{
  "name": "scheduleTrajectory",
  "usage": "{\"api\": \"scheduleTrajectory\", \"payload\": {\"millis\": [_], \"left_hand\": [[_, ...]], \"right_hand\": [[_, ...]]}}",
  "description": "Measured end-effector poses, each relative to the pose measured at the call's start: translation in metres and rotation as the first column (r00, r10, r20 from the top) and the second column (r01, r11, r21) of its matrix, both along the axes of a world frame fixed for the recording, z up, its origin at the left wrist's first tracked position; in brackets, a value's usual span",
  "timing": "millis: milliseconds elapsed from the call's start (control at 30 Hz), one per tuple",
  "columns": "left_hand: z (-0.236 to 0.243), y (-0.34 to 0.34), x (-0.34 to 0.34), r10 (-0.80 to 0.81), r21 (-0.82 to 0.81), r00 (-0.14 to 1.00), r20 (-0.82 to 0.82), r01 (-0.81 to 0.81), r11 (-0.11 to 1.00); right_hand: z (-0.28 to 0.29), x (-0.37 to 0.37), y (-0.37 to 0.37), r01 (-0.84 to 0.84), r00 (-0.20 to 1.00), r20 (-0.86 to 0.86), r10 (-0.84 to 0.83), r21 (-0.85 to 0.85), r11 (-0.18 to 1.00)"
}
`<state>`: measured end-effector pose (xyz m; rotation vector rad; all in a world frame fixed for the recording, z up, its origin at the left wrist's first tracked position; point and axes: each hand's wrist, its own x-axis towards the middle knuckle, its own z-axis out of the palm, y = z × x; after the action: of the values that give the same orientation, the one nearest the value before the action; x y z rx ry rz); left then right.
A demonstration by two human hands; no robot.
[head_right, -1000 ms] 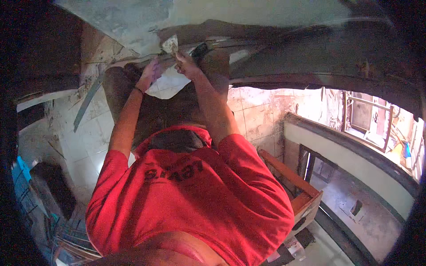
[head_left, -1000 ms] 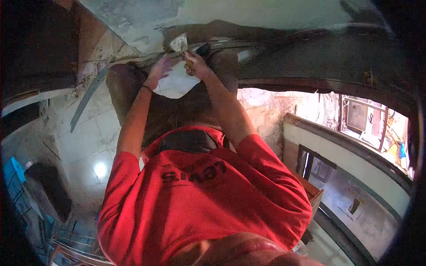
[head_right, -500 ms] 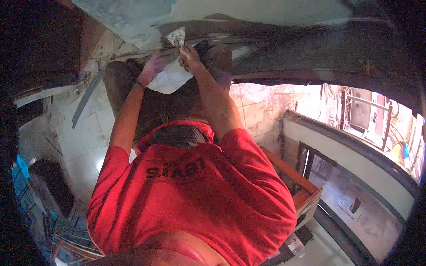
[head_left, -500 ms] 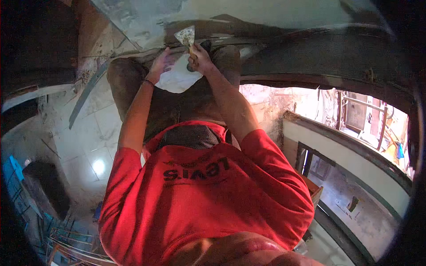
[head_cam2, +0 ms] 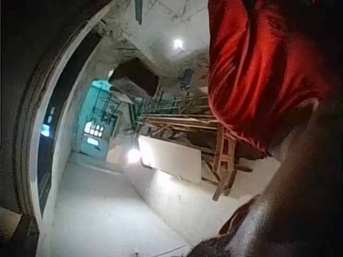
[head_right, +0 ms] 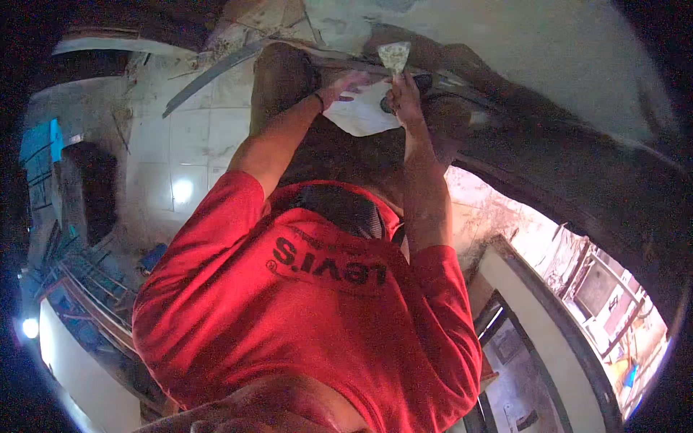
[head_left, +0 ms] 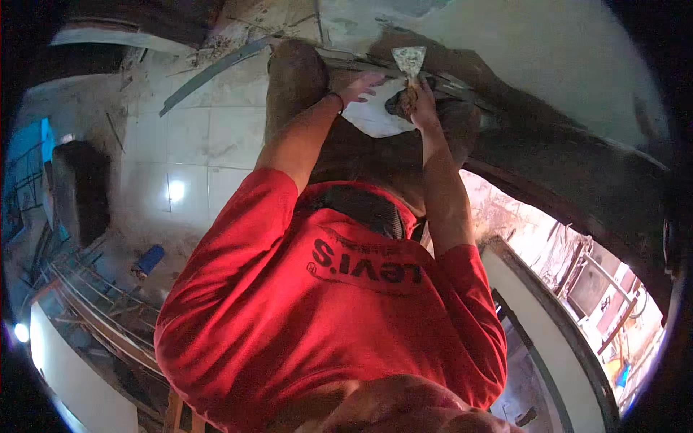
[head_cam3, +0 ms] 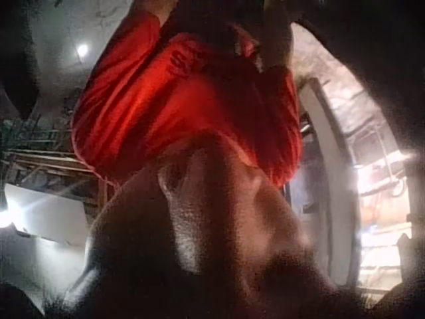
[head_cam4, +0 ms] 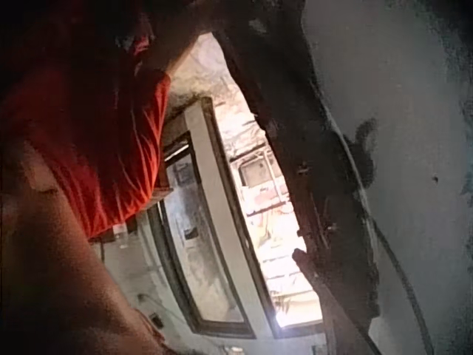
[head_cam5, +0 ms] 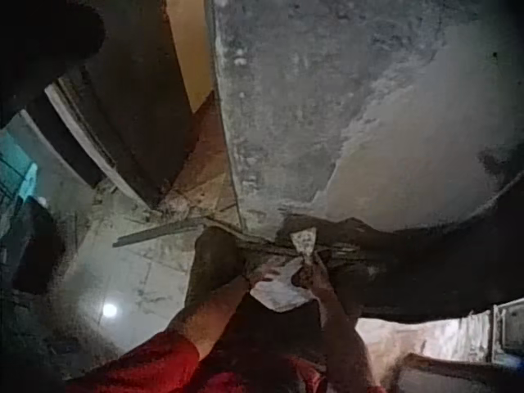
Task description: Using a putty knife and sandpaper to patch and smooth a wall surface.
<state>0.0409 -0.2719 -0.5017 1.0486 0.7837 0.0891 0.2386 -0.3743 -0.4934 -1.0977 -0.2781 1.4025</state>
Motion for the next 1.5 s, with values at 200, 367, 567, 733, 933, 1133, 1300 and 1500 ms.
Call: {"api": "scheduleTrajectory", "payload": {"millis": [200, 367, 567, 733, 933, 1133, 1300, 1500], "left_hand": [[-0.005, -0.001, -0.006, -0.005, -0.031, 1.000, 0.022, 0.005, 1.000], [-0.011, -0.001, 0.001, -0.015, 0.014, 0.999, 0.044, 0.015, 1.000], [-0.030, -0.014, 0.016, -0.218, 0.453, 0.967, -0.130, 0.254, 0.854], [-0.037, -0.018, 0.015, -0.288, 0.576, 0.905, -0.312, 0.421, 0.700], [-0.030, -0.018, 0.016, -0.344, 0.538, 0.853, -0.391, 0.516, 0.667], [-0.030, -0.021, 0.016, -0.367, 0.545, 0.814, -0.450, 0.576, 0.610], [-0.029, -0.020, 0.015, -0.353, 0.537, 0.794, -0.495, 0.599, 0.594], [-0.024, -0.018, 0.016, -0.409, 0.429, 0.748, -0.523, 0.645, 0.633]], "right_hand": [[0.022, -0.006, 0.001, -0.014, 1.000, 0.017, 0.015, -0.057, 0.998], [0.009, -0.004, 0.000, 0.060, 0.989, 0.142, -0.037, -0.164, 0.985], [0.001, -0.004, -0.002, 0.050, 0.983, 0.181, -0.010, -0.221, 0.974], [0.014, -0.013, -0.002, 0.048, 0.985, 0.171, -0.005, -0.252, 0.966], [0.015, -0.009, 0.002, -0.001, 0.969, 0.230, 0.087, -0.350, 0.937], [0.004, -0.009, -0.001, -0.014, 0.977, 0.203, 0.065, -0.244, 0.970], [0.005, -0.012, 0.002, -0.036, 0.915, 0.361, 0.182, -0.374, 0.927], [0.012, -0.013, -0.001, -0.086, 0.902, 0.375, 0.215, -0.332, 0.939]]}}
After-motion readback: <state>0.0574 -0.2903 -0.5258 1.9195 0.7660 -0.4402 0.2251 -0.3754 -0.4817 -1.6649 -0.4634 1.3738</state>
